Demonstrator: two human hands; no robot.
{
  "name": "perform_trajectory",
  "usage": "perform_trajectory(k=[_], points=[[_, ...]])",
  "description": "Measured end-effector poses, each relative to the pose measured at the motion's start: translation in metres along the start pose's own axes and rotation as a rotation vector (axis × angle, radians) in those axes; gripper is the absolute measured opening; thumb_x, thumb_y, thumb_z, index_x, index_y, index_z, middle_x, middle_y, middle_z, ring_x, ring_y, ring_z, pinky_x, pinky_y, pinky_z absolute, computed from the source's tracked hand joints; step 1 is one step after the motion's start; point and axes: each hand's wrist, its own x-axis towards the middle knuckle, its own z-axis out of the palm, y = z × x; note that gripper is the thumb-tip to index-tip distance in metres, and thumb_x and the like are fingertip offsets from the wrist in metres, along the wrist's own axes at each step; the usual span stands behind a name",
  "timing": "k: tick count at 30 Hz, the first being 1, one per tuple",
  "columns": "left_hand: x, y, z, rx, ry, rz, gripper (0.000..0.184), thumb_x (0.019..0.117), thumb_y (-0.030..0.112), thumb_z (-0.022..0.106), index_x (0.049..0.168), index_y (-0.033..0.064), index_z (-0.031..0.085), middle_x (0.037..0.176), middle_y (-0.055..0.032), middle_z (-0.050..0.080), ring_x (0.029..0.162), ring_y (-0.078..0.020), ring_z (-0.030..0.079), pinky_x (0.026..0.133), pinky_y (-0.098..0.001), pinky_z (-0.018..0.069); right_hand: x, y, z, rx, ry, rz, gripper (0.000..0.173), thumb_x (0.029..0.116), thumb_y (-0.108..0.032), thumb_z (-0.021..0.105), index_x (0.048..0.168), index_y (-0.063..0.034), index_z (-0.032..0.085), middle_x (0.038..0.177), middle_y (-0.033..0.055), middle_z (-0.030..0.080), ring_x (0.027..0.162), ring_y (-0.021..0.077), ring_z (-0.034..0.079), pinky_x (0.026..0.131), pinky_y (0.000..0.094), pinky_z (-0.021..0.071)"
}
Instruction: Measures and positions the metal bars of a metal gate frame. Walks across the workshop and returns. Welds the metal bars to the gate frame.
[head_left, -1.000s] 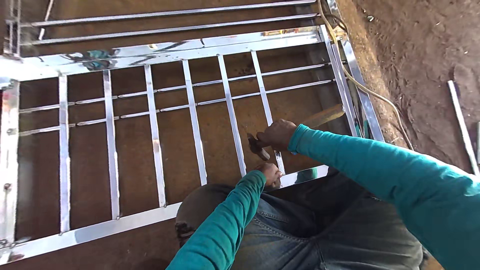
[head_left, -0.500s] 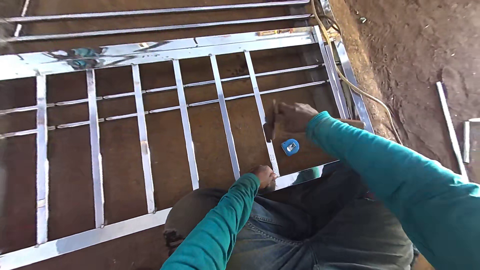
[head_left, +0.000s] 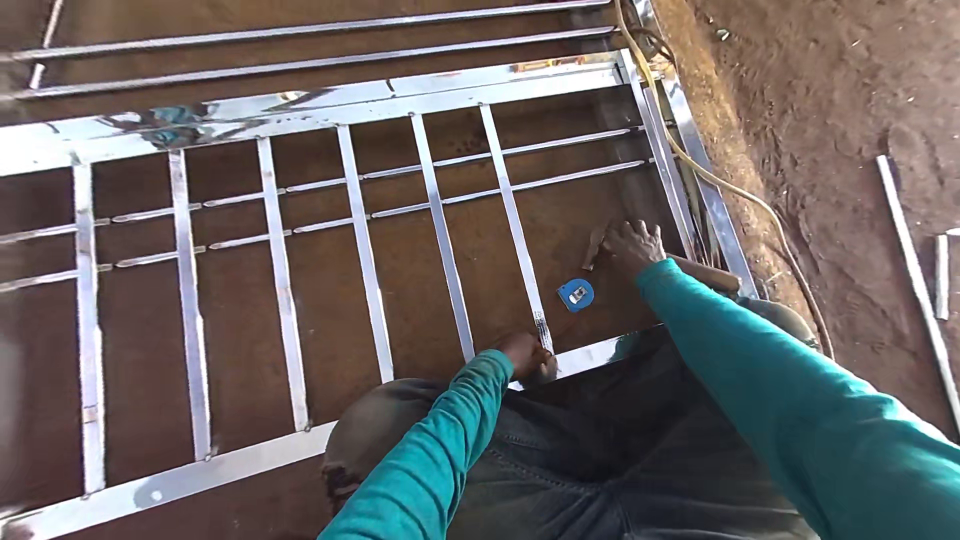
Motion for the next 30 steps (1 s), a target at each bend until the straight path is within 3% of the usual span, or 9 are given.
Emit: perform_trajectory(k=[2, 6, 10, 12, 15, 18, 22, 26, 30], points=[[-0.001, 0.001, -0.001, -0.024, 0.0, -0.032, 0.049, 0.1114, 0.035, 0.042, 0.117, -0.0057, 0.069, 0.119, -0.0283, 0.067, 0.117, -0.0414, 0.063, 0.105, -0.0596, 0.0443, -0.018, -0.02, 0.006, 0.053, 0.03, -0.07, 0.048, 0.0952, -0.027, 0.07, 0.138, -0.0059, 0.061, 0.137, 0.0268, 0.059, 0.131, 0.0504, 0.051, 0.101, 0.071, 0.0395], [-0.003, 0.004, 0.0, -0.003, 0.015, -0.055, 0.051, 0.1116, 0.036, 0.04, 0.114, -0.0064, 0.068, 0.116, -0.0284, 0.067, 0.114, -0.0414, 0.064, 0.102, -0.0598, 0.0456, -0.043, -0.07, 0.032, 0.263, -0.241, 0.105, 0.08, 0.0858, -0.049, 0.078, 0.151, -0.0128, 0.048, 0.146, 0.0266, 0.051, 0.124, 0.0486, 0.057, 0.089, 0.0673, 0.051], [-0.006, 0.005, -0.002, -0.002, 0.021, -0.081, 0.052, 0.1115, 0.037, 0.04, 0.117, -0.0063, 0.068, 0.119, -0.0284, 0.066, 0.117, -0.041, 0.063, 0.104, -0.0588, 0.0449, -0.04, -0.078, 0.039, 0.471, -0.239, 0.297, 0.087, 0.077, -0.034, 0.087, 0.15, -0.0123, 0.044, 0.15, 0.0253, 0.047, 0.11, 0.0463, 0.067, 0.085, 0.0644, 0.0557], [-0.006, 0.005, -0.004, -0.027, 0.015, -0.124, 0.054, 0.1102, 0.041, 0.043, 0.118, -0.0061, 0.067, 0.121, -0.0288, 0.065, 0.118, -0.0414, 0.062, 0.104, -0.06, 0.0447, -0.04, -0.069, 0.029, 0.773, -0.219, 0.378, 0.086, 0.0776, -0.028, 0.088, 0.147, -0.0055, 0.041, 0.137, 0.024, 0.059, 0.11, 0.0413, 0.067, 0.09, 0.0611, 0.0553], [-0.007, 0.004, -0.007, -0.061, 0.035, -0.096, 0.052, 0.1087, 0.041, 0.048, 0.12, -0.0057, 0.068, 0.123, -0.0289, 0.065, 0.121, -0.0422, 0.061, 0.107, -0.06, 0.042, -0.053, -0.061, 0.002, 1.073, -0.227, 0.243, 0.08, 0.0823, -0.02, 0.087, 0.144, -0.0018, 0.039, 0.118, 0.0239, 0.066, 0.094, 0.033, 0.07, 0.081, 0.0512, 0.0579], [-0.003, 0.004, -0.009, -0.002, 0.034, -0.091, 0.053, 0.1072, 0.044, 0.051, 0.116, -0.0058, 0.068, 0.12, -0.0277, 0.066, 0.118, -0.041, 0.062, 0.105, -0.0593, 0.0442, -0.058, -0.071, -0.018, 0.748, -0.192, -0.102, 0.081, 0.0776, -0.028, 0.09, 0.141, -0.0034, 0.047, 0.12, 0.0212, 0.069, 0.105, 0.0365, 0.07, 0.092, 0.0593, 0.0552], [-0.001, 0.001, -0.004, 0.046, 0.111, -0.102, 0.053, 0.1056, 0.046, 0.053, 0.119, -0.0031, 0.067, 0.121, -0.0254, 0.067, 0.118, -0.0396, 0.063, 0.102, -0.0593, 0.0465, -0.053, -0.12, -0.035, 0.143, -0.185, -0.439, 0.064, 0.0846, -0.038, 0.083, 0.136, -0.0082, 0.059, 0.125, 0.0203, 0.065, 0.118, 0.0412, 0.062, 0.084, 0.061, 0.055], [-0.006, 0.004, 0.004, -0.028, 0.196, -0.203, 0.056, 0.1023, 0.05, 0.057, 0.13, 0.0021, 0.064, 0.133, -0.0216, 0.064, 0.128, -0.0362, 0.059, 0.109, -0.0574, 0.0428, -0.044, -0.154, -0.037, -0.066, -0.28, -0.62, 0.05, 0.0892, -0.018, 0.078, 0.135, -0.0103, 0.059, 0.128, 0.0204, 0.059, 0.117, 0.0436, 0.06, 0.081, 0.0589, 0.0551], [-0.003, 0.001, 0.002, -0.004, 0.152, -0.129, 0.054, 0.1057, 0.047, 0.052, 0.122, -0.002, 0.066, 0.124, -0.0249, 0.066, 0.121, -0.0389, 0.062, 0.104, -0.059, 0.0455, -0.048, -0.137, -0.03, -0.092, -0.216, -0.684, 0.045, 0.0857, -0.008, 0.078, 0.129, -0.0083, 0.063, 0.121, 0.0193, 0.064, 0.116, 0.0421, 0.061, 0.088, 0.06, 0.0515]])
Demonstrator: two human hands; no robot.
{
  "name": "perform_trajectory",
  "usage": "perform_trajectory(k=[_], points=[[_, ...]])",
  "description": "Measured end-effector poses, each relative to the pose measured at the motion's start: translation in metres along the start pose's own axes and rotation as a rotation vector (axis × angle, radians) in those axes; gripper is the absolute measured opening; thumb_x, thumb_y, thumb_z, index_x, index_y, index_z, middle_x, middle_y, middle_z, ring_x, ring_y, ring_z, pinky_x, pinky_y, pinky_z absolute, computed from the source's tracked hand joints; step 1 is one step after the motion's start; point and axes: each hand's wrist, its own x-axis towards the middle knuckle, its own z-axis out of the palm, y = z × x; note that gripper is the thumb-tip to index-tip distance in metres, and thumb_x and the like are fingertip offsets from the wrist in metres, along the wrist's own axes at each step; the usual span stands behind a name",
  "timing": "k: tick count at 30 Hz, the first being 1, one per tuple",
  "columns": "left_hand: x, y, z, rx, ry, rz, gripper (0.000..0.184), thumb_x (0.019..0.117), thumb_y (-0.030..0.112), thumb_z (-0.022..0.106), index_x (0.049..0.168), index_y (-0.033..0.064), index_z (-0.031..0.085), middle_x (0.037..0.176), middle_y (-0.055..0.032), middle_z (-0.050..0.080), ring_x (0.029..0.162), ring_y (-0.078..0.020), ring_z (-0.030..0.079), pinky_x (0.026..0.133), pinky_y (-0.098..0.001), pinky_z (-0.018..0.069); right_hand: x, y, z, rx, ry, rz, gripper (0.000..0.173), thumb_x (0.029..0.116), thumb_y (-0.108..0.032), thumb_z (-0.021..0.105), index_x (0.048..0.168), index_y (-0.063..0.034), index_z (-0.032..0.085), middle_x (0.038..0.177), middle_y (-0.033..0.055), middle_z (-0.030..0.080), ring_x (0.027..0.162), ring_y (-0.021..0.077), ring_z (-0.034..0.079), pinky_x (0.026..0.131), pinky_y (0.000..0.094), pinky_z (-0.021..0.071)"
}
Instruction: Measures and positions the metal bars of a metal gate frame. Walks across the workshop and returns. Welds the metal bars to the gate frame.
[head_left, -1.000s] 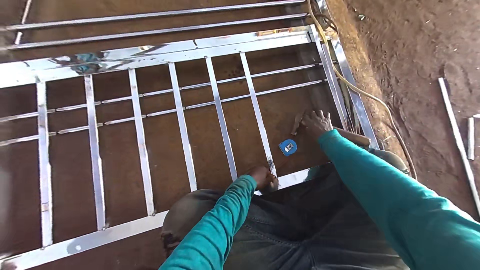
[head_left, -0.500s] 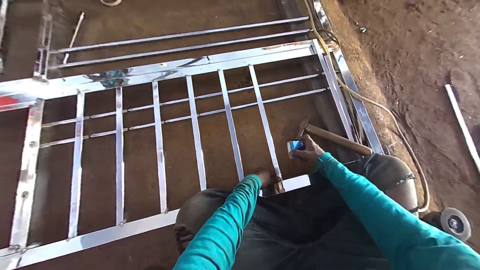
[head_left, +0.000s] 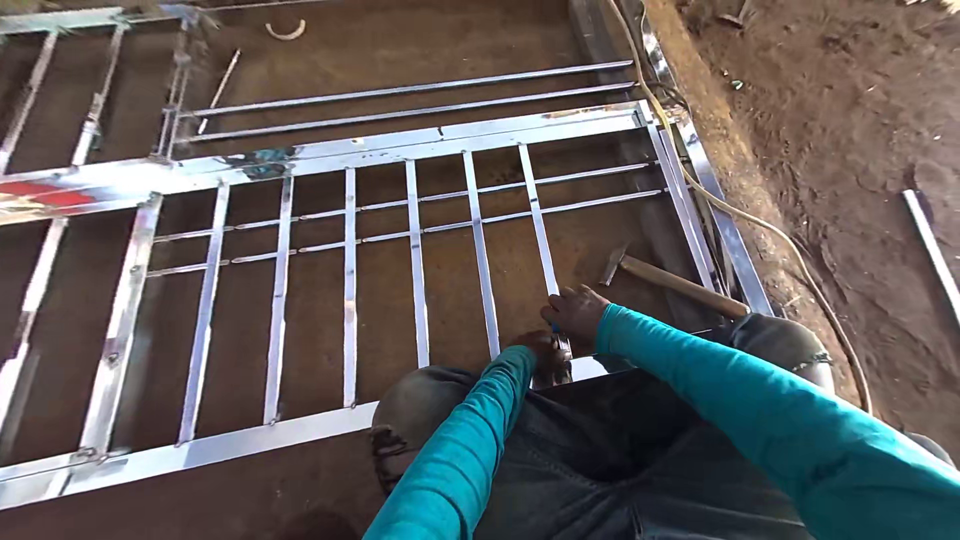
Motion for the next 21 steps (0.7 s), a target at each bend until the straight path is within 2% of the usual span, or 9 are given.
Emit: perform_trajectory(k=[3, 5, 8, 12, 14, 16, 18, 19, 21], points=[[0.006, -0.003, 0.0, 0.002, -0.039, 0.009, 0.055, 0.107, 0.047, 0.049, 0.118, -0.0032, 0.068, 0.119, -0.0262, 0.067, 0.116, -0.0405, 0.064, 0.102, -0.0611, 0.0462, -0.029, 0.017, 0.014, -0.034, 0.042, 0.04, 0.035, 0.0925, -0.004, 0.07, 0.127, -0.0049, 0.065, 0.122, 0.0206, 0.067, 0.12, 0.043, 0.061, 0.094, 0.0617, 0.0494], [0.005, 0.001, -0.005, -0.012, -0.06, -0.001, 0.055, 0.1063, 0.046, 0.051, 0.118, -0.0044, 0.069, 0.122, -0.0274, 0.066, 0.12, -0.0415, 0.062, 0.105, -0.0615, 0.0444, -0.056, 0.034, 0.019, -0.048, -0.001, 0.124, 0.038, 0.0921, -0.003, 0.07, 0.129, -0.0057, 0.065, 0.128, 0.0205, 0.065, 0.127, 0.0433, 0.057, 0.1, 0.0639, 0.0453], [0.008, 0.002, -0.011, -0.188, 0.024, -0.062, 0.047, 0.0952, 0.039, 0.073, 0.113, -0.0041, 0.07, 0.114, -0.0254, 0.069, 0.111, -0.0387, 0.065, 0.101, -0.0599, 0.0482, -0.102, 0.068, 0.014, -0.089, -0.108, 0.281, 0.044, 0.0925, -0.003, 0.07, 0.136, -0.0067, 0.062, 0.134, 0.021, 0.063, 0.129, 0.0442, 0.055, 0.104, 0.0667, 0.0408], [0.013, 0.002, -0.026, -0.271, 0.111, -0.105, 0.05, 0.0902, 0.038, 0.08, 0.115, -0.0043, 0.068, 0.113, -0.0256, 0.068, 0.108, -0.0394, 0.066, 0.097, -0.0602, 0.049, -0.148, 0.112, 0.019, -0.193, -0.248, 0.278, 0.049, 0.0945, -0.003, 0.066, 0.141, -0.0172, 0.06, 0.128, 0.0225, 0.064, 0.119, 0.0466, 0.06, 0.094, 0.0621, 0.0477], [0.014, 0.001, -0.034, -0.281, 0.137, -0.102, 0.046, 0.0932, 0.036, 0.076, 0.116, -0.0029, 0.068, 0.113, -0.0242, 0.068, 0.105, -0.038, 0.066, 0.095, -0.0587, 0.0504, -0.155, 0.116, 0.023, -0.216, -0.191, 0.195, 0.043, 0.0917, 0.0, 0.069, 0.132, -0.0148, 0.067, 0.123, 0.0196, 0.066, 0.113, 0.0443, 0.062, 0.086, 0.0597, 0.0513], [0.01, -0.001, -0.038, -0.373, 0.125, -0.07, 0.039, 0.0952, 0.023, 0.074, 0.123, -0.0028, 0.063, 0.117, -0.0238, 0.066, 0.105, -0.0369, 0.066, 0.09, -0.0569, 0.0525, -0.151, 0.11, 0.026, -0.198, -0.113, 0.149, 0.035, 0.0886, -0.001, 0.072, 0.121, -0.0132, 0.07, 0.122, 0.0158, 0.066, 0.114, 0.042, 0.063, 0.084, 0.0593, 0.0525], [0.0, -0.007, -0.043, -0.604, 0.145, -0.031, 0.055, 0.0956, 0.008, 0.07, 0.146, 0.0005, 0.049, 0.134, -0.0238, 0.061, 0.119, -0.0394, 0.062, 0.094, -0.0594, 0.0522, -0.143, 0.094, 0.033, -0.113, -0.073, 0.151, 0.03, 0.0912, -0.001, 0.07, 0.119, -0.0117, 0.071, 0.123, 0.0172, 0.066, 0.115, 0.044, 0.062, 0.086, 0.0631, 0.0512], [-0.008, -0.009, -0.048, -0.726, 0.166, -0.029, 0.064, 0.0972, 0.004, 0.067, 0.155, 0.0051, 0.039, 0.142, -0.0222, 0.057, 0.126, -0.0396, 0.058, 0.097, -0.0601, 0.0499, -0.14, 0.082, 0.039, -0.067, -0.058, 0.148, 0.028, 0.0921, -0.002, 0.069, 0.118, -0.0115, 0.072, 0.125, 0.018, 0.066, 0.114, 0.0452, 0.063, 0.086, 0.065, 0.051], [-0.018, -0.015, -0.058, -0.849, 0.256, -0.025, 0.064, 0.1002, 0.01, 0.064, 0.157, 0.0087, 0.036, 0.143, -0.0206, 0.057, 0.127, -0.0378, 0.057, 0.099, -0.0587, 0.0483, -0.132, 0.049, 0.046, 0.011, -0.088, 0.172, 0.031, 0.0919, -0.002, 0.069, 0.121, -0.012, 0.072, 0.133, 0.0174, 0.065, 0.119, 0.0456, 0.061, 0.09, 0.0671, 0.0492]])
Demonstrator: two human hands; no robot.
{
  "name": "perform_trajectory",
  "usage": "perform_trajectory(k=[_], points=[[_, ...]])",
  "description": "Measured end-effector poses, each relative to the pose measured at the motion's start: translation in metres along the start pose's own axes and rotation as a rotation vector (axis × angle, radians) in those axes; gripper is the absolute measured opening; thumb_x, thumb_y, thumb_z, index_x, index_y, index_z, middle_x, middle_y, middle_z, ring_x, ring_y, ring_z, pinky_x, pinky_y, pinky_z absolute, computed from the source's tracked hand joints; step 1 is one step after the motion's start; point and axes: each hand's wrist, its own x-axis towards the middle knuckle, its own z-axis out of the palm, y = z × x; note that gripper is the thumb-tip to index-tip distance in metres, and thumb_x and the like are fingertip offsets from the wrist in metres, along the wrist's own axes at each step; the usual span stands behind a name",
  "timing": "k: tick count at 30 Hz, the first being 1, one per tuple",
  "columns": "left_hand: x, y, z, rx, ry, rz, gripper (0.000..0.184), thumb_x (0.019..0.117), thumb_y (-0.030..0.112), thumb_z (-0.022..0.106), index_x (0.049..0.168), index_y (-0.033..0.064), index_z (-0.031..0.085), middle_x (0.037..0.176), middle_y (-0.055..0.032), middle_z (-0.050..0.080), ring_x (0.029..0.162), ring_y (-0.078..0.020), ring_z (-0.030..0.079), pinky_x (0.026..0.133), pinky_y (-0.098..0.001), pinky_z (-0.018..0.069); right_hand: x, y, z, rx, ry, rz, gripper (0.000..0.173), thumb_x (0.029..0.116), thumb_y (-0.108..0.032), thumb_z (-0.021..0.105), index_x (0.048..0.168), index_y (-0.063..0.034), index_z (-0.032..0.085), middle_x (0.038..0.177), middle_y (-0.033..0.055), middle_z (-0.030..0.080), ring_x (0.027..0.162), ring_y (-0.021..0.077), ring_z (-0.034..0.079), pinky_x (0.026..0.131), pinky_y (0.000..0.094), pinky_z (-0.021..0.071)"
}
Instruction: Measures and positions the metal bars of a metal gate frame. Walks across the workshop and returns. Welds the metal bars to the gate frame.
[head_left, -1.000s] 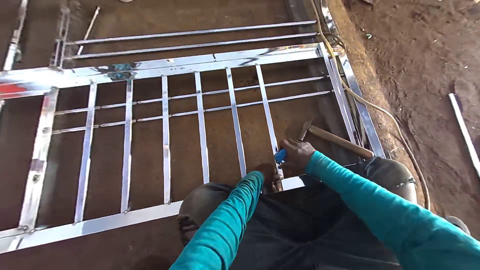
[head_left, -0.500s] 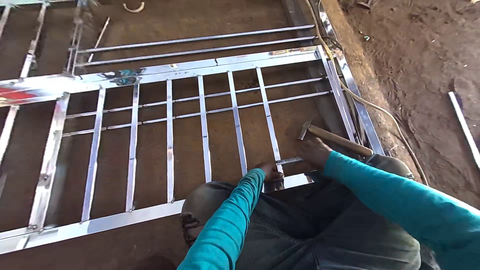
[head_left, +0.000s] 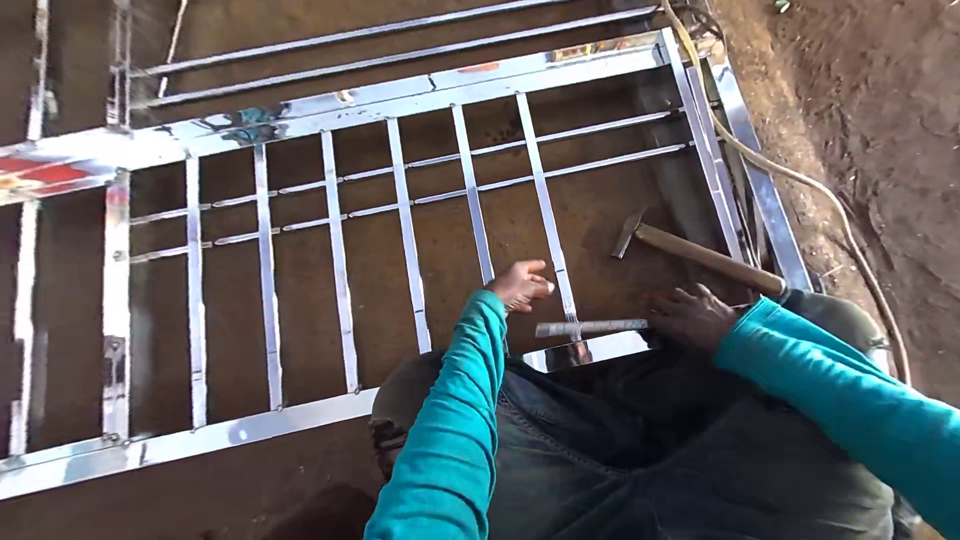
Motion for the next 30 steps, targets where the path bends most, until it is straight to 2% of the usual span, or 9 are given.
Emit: perform_trajectory(k=[2, 5, 9, 14, 17, 20, 23, 30], points=[[0.005, 0.0, -0.01, -0.002, 0.078, 0.02, 0.061, 0.103, 0.023, 0.063, 0.156, 0.0069, 0.038, 0.142, -0.022, 0.058, 0.127, -0.0388, 0.058, 0.099, -0.0588, 0.0484, 0.005, -0.031, -0.002, 0.046, -0.055, 0.038, 0.03, 0.0944, -0.001, 0.064, 0.122, -0.0102, 0.071, 0.134, 0.0166, 0.064, 0.124, 0.0451, 0.058, 0.096, 0.0673, 0.0459], [0.015, -0.001, -0.01, 0.03, 0.112, 0.019, 0.061, 0.1042, 0.033, 0.061, 0.154, 0.0046, 0.04, 0.142, -0.0234, 0.057, 0.126, -0.0393, 0.058, 0.1, -0.0586, 0.0477, 0.02, -0.054, 0.002, 0.039, 0.047, 0.023, 0.024, 0.0928, 0.002, 0.063, 0.113, -0.0061, 0.072, 0.124, 0.0174, 0.067, 0.12, 0.044, 0.06, 0.092, 0.0648, 0.049], [0.028, -0.004, 0.002, 0.093, 0.069, 0.046, 0.056, 0.1045, 0.035, 0.06, 0.149, 0.0027, 0.047, 0.136, -0.0223, 0.062, 0.123, -0.0377, 0.061, 0.1, -0.0596, 0.0486, 0.032, -0.047, 0.003, -0.032, 0.156, -0.026, 0.016, 0.0885, 0.0, 0.069, 0.103, -0.0064, 0.072, 0.112, 0.0142, 0.069, 0.11, 0.04, 0.063, 0.084, 0.0586, 0.052], [0.04, -0.004, 0.019, 0.204, 0.012, 0.028, 0.041, 0.1091, 0.032, 0.051, 0.133, -0.0001, 0.056, 0.116, -0.0215, 0.067, 0.102, -0.0324, 0.067, 0.089, -0.0532, 0.0531, 0.032, -0.049, 0.002, -0.064, 0.196, -0.002, 0.014, 0.0869, 0.001, 0.069, 0.099, -0.0059, 0.072, 0.104, 0.0135, 0.069, 0.104, 0.0391, 0.063, 0.08, 0.056, 0.0513], [0.044, -0.004, 0.024, 0.217, 0.031, -0.011, 0.042, 0.1102, 0.035, 0.047, 0.13, 0.0, 0.056, 0.114, -0.0214, 0.067, 0.099, -0.032, 0.068, 0.089, -0.0533, 0.0537, 0.034, -0.05, -0.002, -0.077, 0.198, 0.005, 0.014, 0.0869, 0.002, 0.069, 0.098, -0.0059, 0.072, 0.101, 0.0133, 0.068, 0.102, 0.0382, 0.063, 0.081, 0.0549, 0.0505], [0.049, -0.007, 0.026, 0.231, 0.063, 0.023, 0.041, 0.1091, 0.035, 0.05, 0.125, -0.0016, 0.059, 0.11, -0.0213, 0.069, 0.097, -0.0317, 0.069, 0.089, -0.053, 0.054, 0.035, -0.051, -0.001, -0.083, 0.195, -0.003, 0.011, 0.0882, 0.0, 0.068, 0.096, -0.0063, 0.072, 0.1, 0.0133, 0.068, 0.103, 0.0383, 0.063, 0.08, 0.0547, 0.0508], [0.052, -0.01, 0.024, 0.241, 0.072, 0.07, 0.041, 0.1082, 0.035, 0.052, 0.12, -0.0032, 0.062, 0.108, -0.0211, 0.07, 0.099, -0.0327, 0.07, 0.093, -0.0548, 0.0528, 0.035, -0.05, -0.001, -0.069, 0.163, -0.004, 0.015, 0.0865, 0.002, 0.068, 0.098, -0.0074, 0.073, 0.101, 0.0124, 0.069, 0.106, 0.0383, 0.063, 0.081, 0.0547, 0.0505], [0.055, -0.016, 0.025, 0.224, 0.114, 0.114, 0.04, 0.1069, 0.034, 0.055, 0.116, -0.0029, 0.065, 0.108, -0.0214, 0.071, 0.1, -0.0331, 0.071, 0.094, -0.0561, 0.053, 0.034, -0.049, 0.001, -0.071, 0.168, -0.007, 0.017, 0.0854, 0.0, 0.07, 0.1, -0.0088, 0.072, 0.103, 0.0109, 0.07, 0.104, 0.0376, 0.063, 0.077, 0.0528, 0.0497]])
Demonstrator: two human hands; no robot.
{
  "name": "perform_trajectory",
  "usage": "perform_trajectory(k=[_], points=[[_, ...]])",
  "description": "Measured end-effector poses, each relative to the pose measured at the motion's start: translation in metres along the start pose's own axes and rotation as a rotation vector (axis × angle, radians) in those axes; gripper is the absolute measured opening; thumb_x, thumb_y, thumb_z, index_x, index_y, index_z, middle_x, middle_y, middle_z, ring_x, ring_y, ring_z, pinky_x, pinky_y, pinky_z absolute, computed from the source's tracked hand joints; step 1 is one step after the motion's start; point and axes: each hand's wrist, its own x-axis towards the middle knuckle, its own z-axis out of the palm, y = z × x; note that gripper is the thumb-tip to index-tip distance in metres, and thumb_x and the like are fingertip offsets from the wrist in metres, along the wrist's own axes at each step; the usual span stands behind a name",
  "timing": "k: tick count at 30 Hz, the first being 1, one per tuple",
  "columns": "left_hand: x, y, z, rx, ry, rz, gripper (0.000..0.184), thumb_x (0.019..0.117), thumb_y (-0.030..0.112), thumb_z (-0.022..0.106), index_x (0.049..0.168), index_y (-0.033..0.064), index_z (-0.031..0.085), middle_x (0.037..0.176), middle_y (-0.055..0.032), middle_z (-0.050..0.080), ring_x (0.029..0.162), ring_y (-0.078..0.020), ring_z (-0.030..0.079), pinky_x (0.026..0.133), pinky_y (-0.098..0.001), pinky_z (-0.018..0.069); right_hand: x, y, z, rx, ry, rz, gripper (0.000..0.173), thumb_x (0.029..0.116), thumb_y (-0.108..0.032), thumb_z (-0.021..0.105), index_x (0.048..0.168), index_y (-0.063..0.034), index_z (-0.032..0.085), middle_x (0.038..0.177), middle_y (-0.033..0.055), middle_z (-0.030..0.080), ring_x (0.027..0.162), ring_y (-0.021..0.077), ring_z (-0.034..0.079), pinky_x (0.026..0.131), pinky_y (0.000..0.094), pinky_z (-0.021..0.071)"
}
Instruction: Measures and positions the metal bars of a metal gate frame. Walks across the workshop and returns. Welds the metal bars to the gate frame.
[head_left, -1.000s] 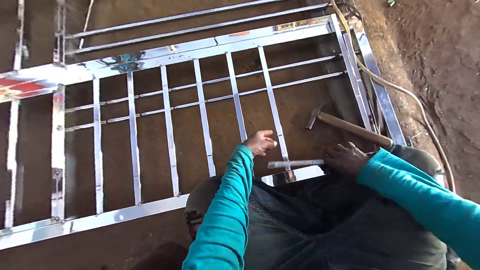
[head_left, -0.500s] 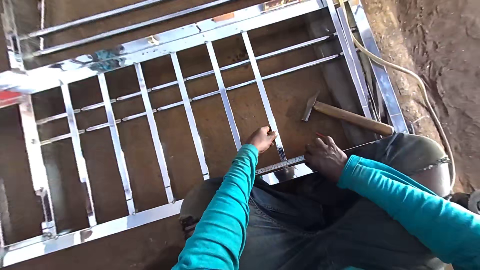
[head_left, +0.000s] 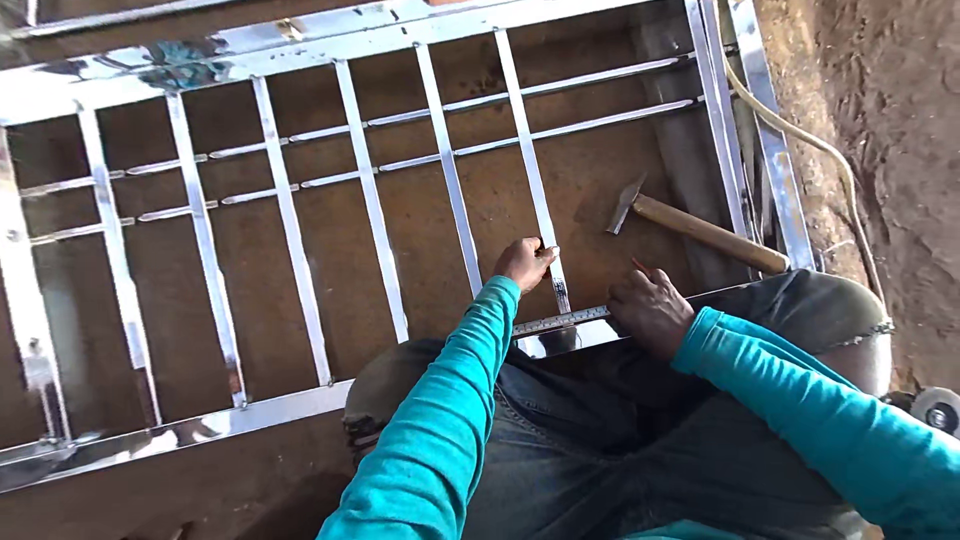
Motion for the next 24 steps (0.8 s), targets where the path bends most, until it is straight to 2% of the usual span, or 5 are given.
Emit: perform_trajectory(k=[7, 13, 17, 21, 24], points=[[-0.001, -0.001, 0.0, -0.012, 0.014, 0.001, 0.039, 0.1066, 0.035, 0.056, 0.111, -0.0022, 0.065, 0.103, -0.0197, 0.071, 0.095, -0.031, 0.071, 0.089, -0.054, 0.0541, 0.003, 0.002, -0.001, -0.004, -0.005, -0.006, 0.011, 0.0895, -0.004, 0.068, 0.099, -0.008, 0.072, 0.099, 0.0117, 0.069, 0.101, 0.0367, 0.063, 0.077, 0.0517, 0.0486], [-0.003, 0.001, 0.002, -0.076, 0.021, -0.007, 0.037, 0.1067, 0.033, 0.056, 0.116, -0.0012, 0.066, 0.105, -0.019, 0.072, 0.096, -0.0293, 0.071, 0.091, -0.0526, 0.0547, 0.003, 0.002, -0.002, 0.018, -0.017, -0.002, 0.013, 0.085, -0.001, 0.07, 0.096, -0.0069, 0.071, 0.098, 0.0116, 0.068, 0.101, 0.0371, 0.063, 0.078, 0.0528, 0.0489], [-0.002, -0.001, 0.002, -0.085, 0.021, -0.011, 0.038, 0.1061, 0.034, 0.057, 0.116, -0.0014, 0.066, 0.106, -0.0196, 0.072, 0.097, -0.0309, 0.071, 0.091, -0.0548, 0.0545, 0.002, 0.007, 0.002, 0.054, 0.036, 0.008, 0.005, 0.0903, -0.008, 0.068, 0.094, -0.0083, 0.071, 0.095, 0.0117, 0.068, 0.101, 0.0373, 0.063, 0.076, 0.0533, 0.0491], [0.003, -0.002, -0.001, -0.057, -0.007, -0.007, 0.038, 0.1061, 0.034, 0.057, 0.116, -0.0013, 0.067, 0.108, -0.0202, 0.072, 0.099, -0.0317, 0.071, 0.093, -0.0558, 0.0534, 0.0, 0.038, -0.004, 0.196, -0.089, 0.144, 0.042, 0.0897, -0.005, 0.069, 0.129, -0.0183, 0.068, 0.116, 0.0157, 0.072, 0.117, 0.044, 0.062, 0.09, 0.0626, 0.0492], [0.0, 0.0, -0.004, -0.088, -0.029, -0.035, 0.038, 0.1057, 0.034, 0.058, 0.117, -0.0015, 0.066, 0.109, -0.0203, 0.071, 0.1, -0.0313, 0.07, 0.092, -0.055, 0.0536, 0.008, 0.059, -0.009, 0.231, -0.22, 0.231, 0.063, 0.0867, -0.001, 0.071, 0.144, -0.026, 0.059, 0.116, 0.0168, 0.072, 0.117, 0.0449, 0.062, 0.093, 0.0623, 0.0477]])
